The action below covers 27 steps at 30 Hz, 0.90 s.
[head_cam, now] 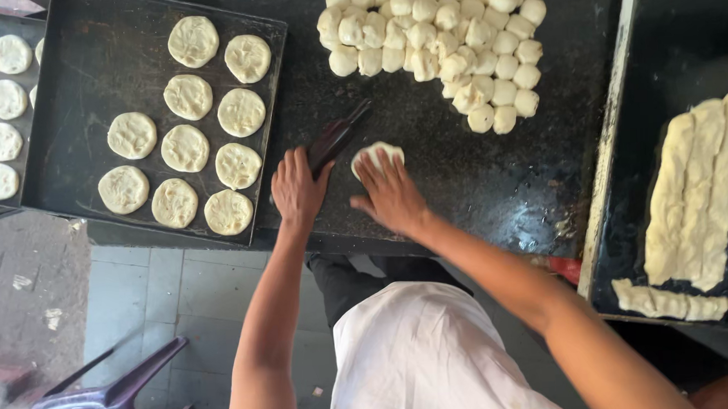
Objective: The person picks up small portions of dough, rolls them into balls, flattens them with a rolling pin on a dark counter, and places the flattened dough discs onto a metal tray.
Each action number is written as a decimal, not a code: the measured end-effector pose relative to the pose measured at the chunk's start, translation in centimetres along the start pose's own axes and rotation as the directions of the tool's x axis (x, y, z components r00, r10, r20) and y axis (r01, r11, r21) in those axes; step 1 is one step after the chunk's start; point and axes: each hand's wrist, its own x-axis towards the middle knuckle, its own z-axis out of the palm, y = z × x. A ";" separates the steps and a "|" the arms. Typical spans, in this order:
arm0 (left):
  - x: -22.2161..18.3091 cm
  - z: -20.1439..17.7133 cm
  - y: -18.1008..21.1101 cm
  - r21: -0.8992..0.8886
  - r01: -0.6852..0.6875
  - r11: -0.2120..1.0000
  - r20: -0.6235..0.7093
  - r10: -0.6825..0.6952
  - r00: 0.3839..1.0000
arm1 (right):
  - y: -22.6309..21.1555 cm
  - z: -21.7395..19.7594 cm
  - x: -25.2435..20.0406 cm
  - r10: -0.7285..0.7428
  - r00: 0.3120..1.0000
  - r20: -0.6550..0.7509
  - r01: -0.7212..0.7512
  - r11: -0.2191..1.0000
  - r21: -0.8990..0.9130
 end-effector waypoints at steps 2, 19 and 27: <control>2.3 0.3 -0.3 -0.077 -0.116 0.990 0.075 0.122 0.990 | 2.6 -0.8 2.4 0.071 0.989 -0.133 -0.041 0.976 0.214; 2.2 1.3 1.4 -0.180 -0.354 0.918 0.143 0.380 0.914 | 7.4 3.4 1.8 0.401 0.803 -0.442 -0.161 0.859 0.486; -3.2 -0.5 -1.5 -0.101 -0.041 0.994 -0.032 0.038 0.999 | 5.7 2.2 2.7 0.155 0.746 -0.648 -0.299 0.947 -0.117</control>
